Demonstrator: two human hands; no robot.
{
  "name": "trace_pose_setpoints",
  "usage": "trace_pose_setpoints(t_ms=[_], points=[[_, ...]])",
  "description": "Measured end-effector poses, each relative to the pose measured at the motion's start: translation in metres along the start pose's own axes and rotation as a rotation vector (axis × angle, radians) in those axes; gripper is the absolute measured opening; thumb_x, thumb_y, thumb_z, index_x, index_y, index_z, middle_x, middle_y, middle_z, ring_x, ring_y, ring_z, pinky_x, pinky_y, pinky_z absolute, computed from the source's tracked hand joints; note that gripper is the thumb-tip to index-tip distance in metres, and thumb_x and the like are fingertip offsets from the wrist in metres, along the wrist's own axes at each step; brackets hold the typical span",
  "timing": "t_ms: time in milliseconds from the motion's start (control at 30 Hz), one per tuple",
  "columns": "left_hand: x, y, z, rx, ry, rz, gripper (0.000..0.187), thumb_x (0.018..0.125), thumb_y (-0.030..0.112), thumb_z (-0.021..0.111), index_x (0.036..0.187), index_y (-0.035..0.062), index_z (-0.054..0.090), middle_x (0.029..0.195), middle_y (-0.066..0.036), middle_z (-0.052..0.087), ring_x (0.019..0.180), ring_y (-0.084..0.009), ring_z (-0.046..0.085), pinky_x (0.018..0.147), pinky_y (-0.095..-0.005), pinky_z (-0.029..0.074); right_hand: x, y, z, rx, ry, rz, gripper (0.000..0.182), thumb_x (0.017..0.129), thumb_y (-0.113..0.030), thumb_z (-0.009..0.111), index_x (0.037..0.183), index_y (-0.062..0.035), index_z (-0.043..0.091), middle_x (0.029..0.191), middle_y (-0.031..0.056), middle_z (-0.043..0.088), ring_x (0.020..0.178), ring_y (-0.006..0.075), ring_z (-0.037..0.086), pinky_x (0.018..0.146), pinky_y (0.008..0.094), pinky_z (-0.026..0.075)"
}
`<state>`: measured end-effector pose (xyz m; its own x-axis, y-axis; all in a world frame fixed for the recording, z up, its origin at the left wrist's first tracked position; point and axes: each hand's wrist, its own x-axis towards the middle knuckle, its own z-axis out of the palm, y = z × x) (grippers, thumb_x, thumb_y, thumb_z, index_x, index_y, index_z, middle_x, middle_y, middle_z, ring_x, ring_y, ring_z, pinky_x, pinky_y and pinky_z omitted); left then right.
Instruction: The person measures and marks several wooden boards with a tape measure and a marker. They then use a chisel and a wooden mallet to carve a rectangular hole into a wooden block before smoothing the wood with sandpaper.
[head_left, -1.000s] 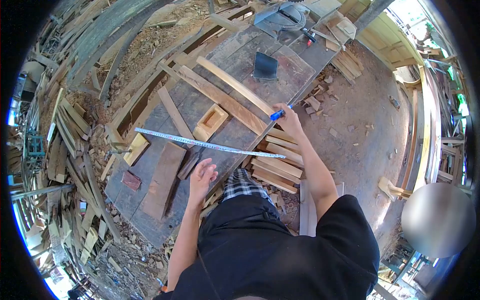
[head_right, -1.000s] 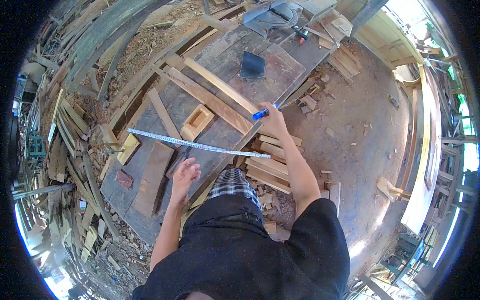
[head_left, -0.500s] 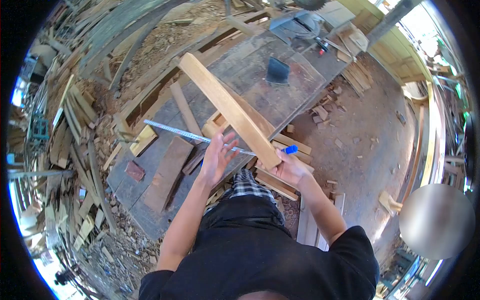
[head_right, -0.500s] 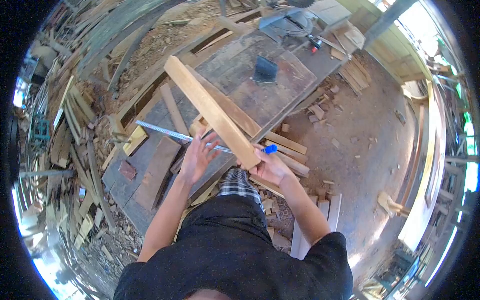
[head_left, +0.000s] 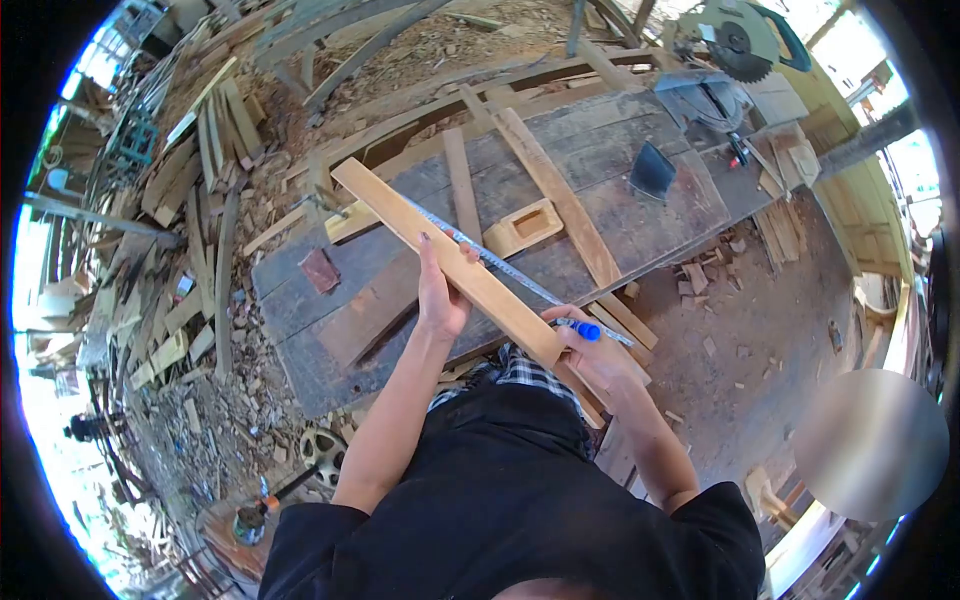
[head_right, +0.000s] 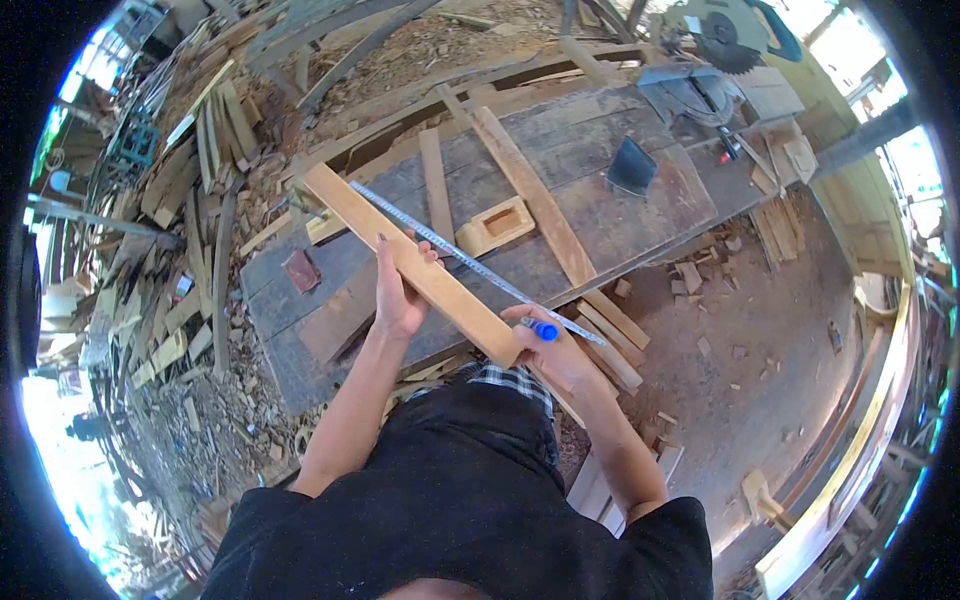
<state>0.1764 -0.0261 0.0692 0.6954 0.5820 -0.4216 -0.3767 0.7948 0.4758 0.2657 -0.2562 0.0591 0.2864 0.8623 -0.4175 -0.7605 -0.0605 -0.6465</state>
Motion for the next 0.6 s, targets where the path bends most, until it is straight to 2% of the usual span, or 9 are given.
trace_pose_setpoints(t_ms=[33, 67, 133, 167, 233, 333, 367, 533, 600], points=[[-0.003, 0.002, -0.004, -0.040, 0.029, 0.002, 0.042, 0.098, 0.050, 0.049, 0.115, 0.0114, 0.051, 0.090, -0.006, 0.054, 0.086, -0.0192, 0.055, 0.083, -0.0363, 0.049, 0.000, -0.009, 0.006, -0.209, 0.017, 0.068, 0.039, 0.090, -0.022, 0.069, 0.123, -0.0080, 0.055, 0.110, 0.0038, 0.057, 0.098, 0.0105, 0.056, 0.084, 0.0236, 0.046], [-0.005, 0.005, -0.007, -0.080, 0.055, 0.004, 0.044, 0.098, 0.052, 0.047, 0.113, 0.0117, 0.052, 0.091, -0.006, 0.054, 0.086, -0.0201, 0.055, 0.082, -0.0357, 0.049, 0.001, -0.015, 0.015, -0.216, 0.003, 0.081, 0.039, 0.090, -0.022, 0.069, 0.123, -0.0080, 0.055, 0.110, 0.0038, 0.057, 0.098, 0.0105, 0.056, 0.084, 0.0236, 0.046], [-0.007, 0.008, -0.015, -0.113, 0.035, 0.033, 0.045, 0.098, 0.054, 0.045, 0.110, 0.0112, 0.052, 0.090, -0.007, 0.056, 0.086, -0.0219, 0.057, 0.082, -0.0355, 0.049, 0.005, -0.020, 0.031, -0.806, -0.031, -0.085, 0.044, 0.088, -0.021, 0.071, 0.126, -0.0078, 0.054, 0.106, 0.0036, 0.055, 0.092, 0.0076, 0.051, 0.080, 0.0214, 0.044], [-0.009, 0.009, -0.019, -0.071, 0.076, 0.075, 0.044, 0.099, 0.053, 0.044, 0.109, 0.0108, 0.052, 0.090, -0.008, 0.057, 0.087, -0.0225, 0.057, 0.082, -0.0360, 0.050, 0.011, -0.013, 0.030, -0.809, -0.044, -0.078, 0.044, 0.088, -0.021, 0.071, 0.126, -0.0078, 0.054, 0.106, 0.0036, 0.055, 0.092, 0.0076, 0.051, 0.080, 0.0214, 0.044], [-0.010, 0.011, -0.029, -0.030, 0.127, 0.123, 0.043, 0.099, 0.052, 0.043, 0.108, 0.0104, 0.052, 0.090, -0.009, 0.058, 0.087, -0.0231, 0.058, 0.083, -0.0365, 0.050, 0.022, 0.003, 0.030, -0.833, -0.081, -0.193, 0.051, 0.088, -0.030, 0.071, 0.130, -0.0071, 0.051, 0.078, -0.0009, 0.051, 0.068, 0.0060, 0.045, 0.061, 0.0232, 0.039], [-0.019, 0.014, -0.043, -0.009, 0.238, 0.161, 0.042, 0.101, 0.049, 0.042, 0.107, 0.0093, 0.052, 0.091, -0.010, 0.059, 0.088, -0.0242, 0.058, 0.083, -0.0381, 0.051, 0.023, 0.006, 0.036, -0.858, -0.067, -0.079, 0.050, 0.088, -0.028, 0.071, 0.130, -0.0091, 0.051, 0.072, -0.0007, 0.050, 0.066, 0.0069, 0.046, 0.061, 0.0244, 0.040], [-0.023, 0.016, -0.046, -0.031, 0.242, 0.169, 0.041, 0.101, 0.048, 0.042, 0.107, 0.0091, 0.052, 0.091, -0.009, 0.059, 0.088, -0.0244, 0.058, 0.084, -0.0386, 0.051, 0.025, 0.009, 0.038, -0.934, -0.086, -0.124, 0.050, 0.088, -0.028, 0.070, 0.130, -0.0097, 0.051, 0.068, -0.0001, 0.050, 0.064, 0.0086, 0.047, 0.062, 0.0262, 0.042], [-0.031, 0.022, -0.065, -0.093, 0.232, 0.204, 0.038, 0.101, 0.045, 0.044, 0.108, 0.0090, 0.052, 0.092, -0.009, 0.059, 0.089, -0.0245, 0.058, 0.085, -0.0391, 0.051, 0.031, 0.019, 0.043, -0.915, -0.114, -0.083, 0.044, 0.090, -0.023, 0.068, 0.128, -0.0080, 0.052, 0.079, 0.0023, 0.060, 0.070, 0.0067, 0.052, 0.067, 0.0238, 0.044], [-0.034, 0.021, -0.070, -0.064, 0.282, 0.236, 0.031, 0.101, 0.038, 0.049, 0.110, 0.0090, 0.053, 0.094, -0.008, 0.059, 0.091, -0.0231, 0.058, 0.086, -0.0385, 0.050, 0.031, 0.025, 0.041, -0.875, -0.108, -0.085, 0.042, 0.091, -0.023, 0.067, 0.127, -0.0077, 0.052, 0.081, 0.0035, 0.063, 0.070, 0.0074, 0.054, 0.068, 0.0243, 0.046]])
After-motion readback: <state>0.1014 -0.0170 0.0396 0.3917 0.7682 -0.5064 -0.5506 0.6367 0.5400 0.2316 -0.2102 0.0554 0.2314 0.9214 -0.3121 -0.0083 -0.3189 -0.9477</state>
